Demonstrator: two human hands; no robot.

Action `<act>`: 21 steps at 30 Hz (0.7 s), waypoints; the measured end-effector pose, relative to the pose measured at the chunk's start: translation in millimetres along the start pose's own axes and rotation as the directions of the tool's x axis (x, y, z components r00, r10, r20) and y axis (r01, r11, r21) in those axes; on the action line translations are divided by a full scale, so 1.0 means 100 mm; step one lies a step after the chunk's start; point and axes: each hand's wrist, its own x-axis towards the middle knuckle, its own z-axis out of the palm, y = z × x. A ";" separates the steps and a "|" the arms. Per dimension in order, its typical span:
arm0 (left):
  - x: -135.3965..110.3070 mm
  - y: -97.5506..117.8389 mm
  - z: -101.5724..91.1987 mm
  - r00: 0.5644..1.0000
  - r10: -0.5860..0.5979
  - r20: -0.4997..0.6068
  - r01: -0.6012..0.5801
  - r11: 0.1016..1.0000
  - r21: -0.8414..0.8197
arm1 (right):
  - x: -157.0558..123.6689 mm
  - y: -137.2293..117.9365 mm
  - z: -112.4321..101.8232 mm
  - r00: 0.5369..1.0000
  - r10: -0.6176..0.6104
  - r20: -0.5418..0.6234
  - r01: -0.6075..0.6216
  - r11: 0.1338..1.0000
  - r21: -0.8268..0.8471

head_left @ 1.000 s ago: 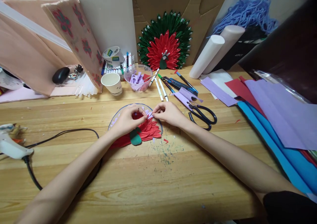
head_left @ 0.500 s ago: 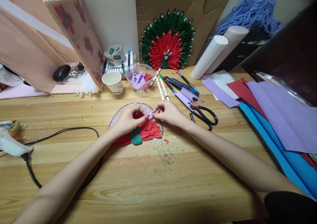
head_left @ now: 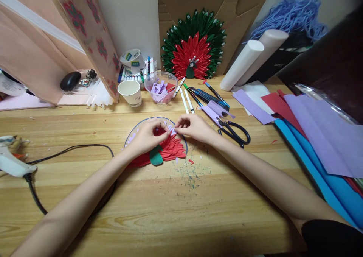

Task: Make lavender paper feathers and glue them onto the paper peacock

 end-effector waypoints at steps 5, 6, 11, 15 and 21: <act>-0.01 -0.02 0.00 1.000 0.024 0.009 -0.024 1.000 -0.019 | 0.07 -0.08 -0.20 0.904 -0.383 0.190 0.425 0.853 -0.304; -0.01 -0.02 0.00 1.000 0.028 0.009 -0.028 0.999 -0.024 | 0.10 -0.09 -0.22 0.862 -0.436 0.258 0.503 0.798 -0.332; -0.01 -0.03 0.00 0.999 0.046 -0.007 -0.047 0.999 -0.026 | 0.23 -0.13 -0.23 0.729 -0.507 0.460 0.676 0.637 -0.370; -0.01 -0.05 0.00 0.998 0.063 -0.020 -0.063 0.998 -0.028 | 0.26 -0.13 -0.23 0.681 -0.538 0.496 0.722 0.605 -0.335; -0.01 -0.07 0.01 0.995 0.098 -0.018 -0.098 0.995 -0.035 | 0.28 -0.13 -0.20 0.648 -0.568 0.507 0.746 0.608 -0.272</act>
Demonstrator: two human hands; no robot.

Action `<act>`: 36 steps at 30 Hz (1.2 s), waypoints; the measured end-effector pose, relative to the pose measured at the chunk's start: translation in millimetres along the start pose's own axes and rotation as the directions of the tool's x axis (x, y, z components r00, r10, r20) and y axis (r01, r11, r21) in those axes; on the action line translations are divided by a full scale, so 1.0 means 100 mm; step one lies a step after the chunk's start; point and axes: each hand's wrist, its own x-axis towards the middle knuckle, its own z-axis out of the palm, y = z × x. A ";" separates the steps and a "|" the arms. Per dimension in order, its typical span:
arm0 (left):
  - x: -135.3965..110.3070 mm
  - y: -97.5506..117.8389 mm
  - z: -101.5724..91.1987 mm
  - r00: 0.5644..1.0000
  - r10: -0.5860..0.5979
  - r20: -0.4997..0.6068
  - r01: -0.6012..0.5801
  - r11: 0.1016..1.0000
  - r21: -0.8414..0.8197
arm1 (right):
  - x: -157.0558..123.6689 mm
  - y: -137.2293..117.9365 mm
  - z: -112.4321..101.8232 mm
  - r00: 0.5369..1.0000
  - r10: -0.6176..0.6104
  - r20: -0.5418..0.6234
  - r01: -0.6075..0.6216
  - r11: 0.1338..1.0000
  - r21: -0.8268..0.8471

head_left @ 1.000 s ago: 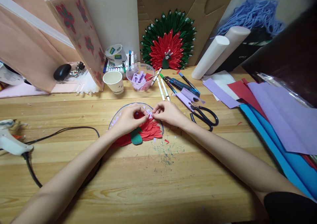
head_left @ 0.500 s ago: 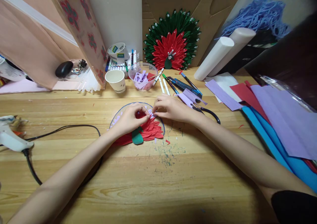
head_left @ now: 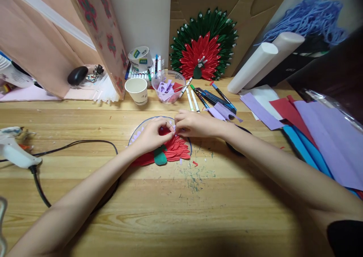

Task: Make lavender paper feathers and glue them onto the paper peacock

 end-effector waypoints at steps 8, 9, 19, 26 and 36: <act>0.01 0.01 0.00 1.000 0.003 0.010 -0.003 1.000 -0.003 | 0.06 0.03 0.01 0.999 0.013 0.049 -0.014 1.000 0.009; 0.01 0.02 -0.01 1.000 0.005 0.012 -0.005 1.000 -0.002 | 0.06 0.04 0.02 0.999 0.009 0.053 -0.009 1.000 0.003; 0.00 0.02 -0.01 1.000 -0.001 0.021 0.001 1.000 0.002 | 0.08 0.01 0.00 0.998 0.000 0.070 -0.002 1.000 0.027; 0.01 0.01 -0.01 1.000 0.003 0.017 -0.003 1.000 0.003 | 0.06 0.00 0.02 0.998 0.031 0.056 -0.037 0.995 0.092; 0.00 0.00 0.00 1.000 -0.005 0.020 0.004 1.000 0.015 | 0.10 -0.03 0.00 0.994 0.078 0.082 -0.086 0.991 0.098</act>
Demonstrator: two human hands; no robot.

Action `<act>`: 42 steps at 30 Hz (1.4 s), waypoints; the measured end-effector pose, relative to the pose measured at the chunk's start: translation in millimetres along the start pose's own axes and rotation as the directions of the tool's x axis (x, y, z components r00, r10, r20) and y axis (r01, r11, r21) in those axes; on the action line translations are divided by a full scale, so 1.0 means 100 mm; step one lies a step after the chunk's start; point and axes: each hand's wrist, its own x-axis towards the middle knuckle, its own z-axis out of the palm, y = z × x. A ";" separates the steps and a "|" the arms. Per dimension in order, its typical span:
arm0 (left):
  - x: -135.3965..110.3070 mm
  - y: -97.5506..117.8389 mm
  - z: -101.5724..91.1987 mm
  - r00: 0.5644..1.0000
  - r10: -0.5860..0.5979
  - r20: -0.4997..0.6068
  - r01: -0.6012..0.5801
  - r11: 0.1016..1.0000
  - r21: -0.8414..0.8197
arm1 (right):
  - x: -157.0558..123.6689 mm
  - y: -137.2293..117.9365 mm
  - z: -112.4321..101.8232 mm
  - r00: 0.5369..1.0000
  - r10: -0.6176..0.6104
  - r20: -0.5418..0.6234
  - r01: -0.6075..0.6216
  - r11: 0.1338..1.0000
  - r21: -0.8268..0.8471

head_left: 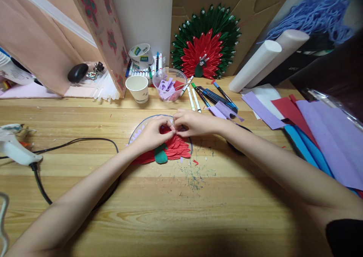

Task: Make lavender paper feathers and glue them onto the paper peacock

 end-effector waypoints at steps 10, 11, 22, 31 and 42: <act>-0.01 -0.01 0.02 0.999 -0.032 -0.016 0.032 0.999 -0.006 | -0.13 0.02 -0.03 1.000 0.015 -0.016 -0.015 0.998 0.056; -0.01 -0.01 0.02 0.999 -0.034 -0.017 0.034 0.999 -0.006 | -0.13 0.02 -0.02 1.000 0.017 -0.013 -0.017 0.999 0.050; -0.02 -0.04 0.03 0.999 -0.039 -0.017 0.040 0.999 0.016 | -0.23 0.06 -0.09 0.975 0.147 -0.167 -0.140 0.989 0.049; -0.02 -0.06 0.04 0.999 -0.025 -0.021 0.026 1.000 0.008 | -0.29 0.04 0.09 0.975 0.157 -0.155 -0.143 0.985 0.099; -0.03 0.00 -0.05 0.996 -0.069 -0.063 0.071 0.997 0.032 | -0.43 -0.10 0.25 0.851 0.333 -0.407 -0.289 0.943 0.168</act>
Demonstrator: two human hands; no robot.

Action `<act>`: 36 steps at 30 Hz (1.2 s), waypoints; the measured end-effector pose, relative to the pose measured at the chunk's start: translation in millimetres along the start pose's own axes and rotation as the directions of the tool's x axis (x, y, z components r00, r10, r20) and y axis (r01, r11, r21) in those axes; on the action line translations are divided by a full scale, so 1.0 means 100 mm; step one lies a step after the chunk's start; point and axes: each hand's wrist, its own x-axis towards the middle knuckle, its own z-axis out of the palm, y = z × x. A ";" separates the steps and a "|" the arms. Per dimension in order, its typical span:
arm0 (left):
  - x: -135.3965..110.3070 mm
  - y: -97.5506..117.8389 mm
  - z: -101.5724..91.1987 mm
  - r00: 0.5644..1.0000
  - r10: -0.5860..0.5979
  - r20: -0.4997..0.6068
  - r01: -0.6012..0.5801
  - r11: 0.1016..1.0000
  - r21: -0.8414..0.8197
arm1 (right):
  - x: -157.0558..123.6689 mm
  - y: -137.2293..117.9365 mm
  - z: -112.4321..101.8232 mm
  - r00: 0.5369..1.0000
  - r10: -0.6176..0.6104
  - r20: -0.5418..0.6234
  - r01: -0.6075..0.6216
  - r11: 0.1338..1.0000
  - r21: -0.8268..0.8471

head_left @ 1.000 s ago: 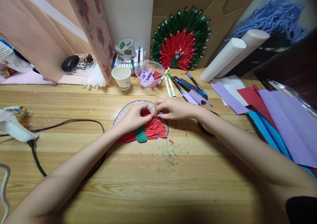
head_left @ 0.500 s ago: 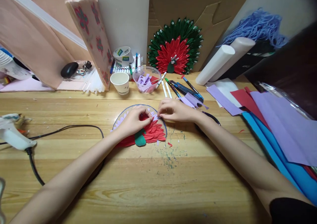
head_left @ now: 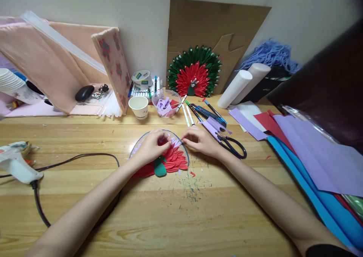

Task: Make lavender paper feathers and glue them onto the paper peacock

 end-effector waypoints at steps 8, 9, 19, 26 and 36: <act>0.04 -0.05 -0.21 0.994 -0.041 -0.103 0.029 0.993 -0.117 | 0.07 0.03 0.00 0.985 -0.136 0.104 0.144 0.986 -0.081; 0.04 -0.02 -0.24 0.993 -0.036 -0.116 0.026 0.996 -0.087 | 0.11 0.03 -0.02 0.977 -0.159 0.145 0.174 0.980 -0.093; 0.02 0.13 -0.40 0.988 -0.026 -0.150 0.026 1.000 -0.004 | 0.36 0.04 -0.09 0.879 -0.291 0.377 0.385 0.900 -0.202; 0.02 0.12 -0.40 0.988 -0.031 -0.153 0.030 1.000 -0.005 | 0.44 -0.04 -0.08 0.821 -0.270 0.502 0.487 0.791 -0.370; 0.02 0.13 -0.40 0.991 -0.040 -0.127 0.039 0.999 -0.010 | 0.45 0.05 -0.05 0.804 -0.321 0.501 0.524 0.781 -0.340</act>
